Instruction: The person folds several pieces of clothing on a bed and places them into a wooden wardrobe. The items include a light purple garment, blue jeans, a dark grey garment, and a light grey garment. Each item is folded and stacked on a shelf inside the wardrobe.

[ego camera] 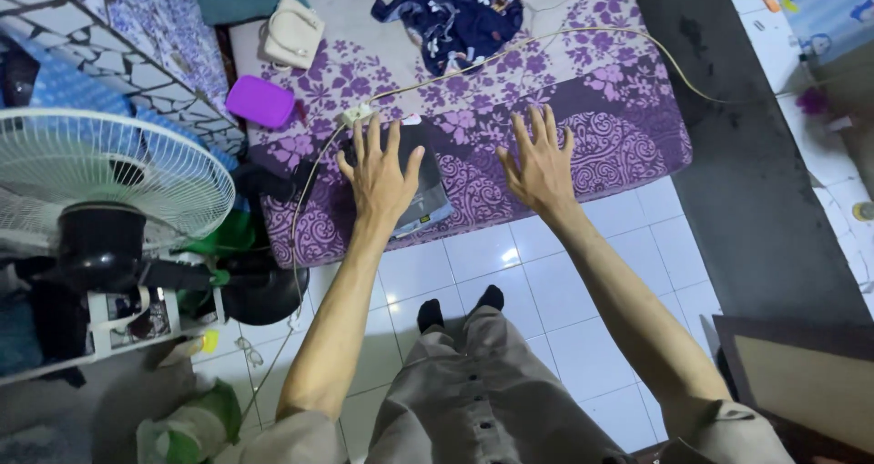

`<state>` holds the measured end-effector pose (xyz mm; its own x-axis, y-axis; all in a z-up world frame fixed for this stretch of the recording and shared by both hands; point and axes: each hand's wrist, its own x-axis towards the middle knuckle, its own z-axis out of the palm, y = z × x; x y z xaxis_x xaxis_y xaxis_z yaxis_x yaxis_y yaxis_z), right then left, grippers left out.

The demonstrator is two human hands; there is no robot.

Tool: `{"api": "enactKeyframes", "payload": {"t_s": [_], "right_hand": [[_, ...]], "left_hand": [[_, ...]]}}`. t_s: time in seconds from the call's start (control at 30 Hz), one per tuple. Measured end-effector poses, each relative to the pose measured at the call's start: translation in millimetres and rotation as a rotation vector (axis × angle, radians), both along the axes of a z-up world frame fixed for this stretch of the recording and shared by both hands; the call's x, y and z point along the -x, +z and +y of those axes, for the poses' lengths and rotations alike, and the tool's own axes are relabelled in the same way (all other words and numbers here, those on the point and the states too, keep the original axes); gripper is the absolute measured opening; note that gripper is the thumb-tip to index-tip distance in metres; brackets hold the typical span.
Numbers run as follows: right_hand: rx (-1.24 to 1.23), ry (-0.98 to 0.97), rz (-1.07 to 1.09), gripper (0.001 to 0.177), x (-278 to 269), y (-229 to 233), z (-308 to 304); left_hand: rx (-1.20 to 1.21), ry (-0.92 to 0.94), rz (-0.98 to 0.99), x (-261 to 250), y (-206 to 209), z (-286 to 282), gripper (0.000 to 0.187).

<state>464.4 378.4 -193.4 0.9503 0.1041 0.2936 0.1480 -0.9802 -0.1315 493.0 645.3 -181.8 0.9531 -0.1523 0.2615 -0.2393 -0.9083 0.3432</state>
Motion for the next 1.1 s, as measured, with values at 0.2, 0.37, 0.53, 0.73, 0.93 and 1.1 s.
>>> {"api": "enactKeyframes", "payload": {"t_s": [0.2,0.37,0.53,0.73,0.93,1.1], "right_hand": [[-0.032,0.056,0.05,0.055,-10,-15,15],[0.01,0.1,0.094,0.057,-20,-27,18],[0.008,0.136,0.118,0.058,-25,-40,21],[0.027,0.224,0.142,0.056,-42,-61,24],[0.011,0.256,0.186,0.056,-50,-90,26],[0.046,0.242,0.216,0.057,-55,-116,28]], "left_hand": [[-0.004,0.1,0.045,10,-20,21,0.059],[-0.008,0.178,0.035,20,-34,30,0.06],[-0.011,0.246,0.028,27,-50,36,0.062],[0.019,0.316,0.106,26,-64,34,0.068],[0.014,0.366,0.127,28,-93,30,0.072],[0.026,0.367,0.242,28,-129,28,0.073]]}}
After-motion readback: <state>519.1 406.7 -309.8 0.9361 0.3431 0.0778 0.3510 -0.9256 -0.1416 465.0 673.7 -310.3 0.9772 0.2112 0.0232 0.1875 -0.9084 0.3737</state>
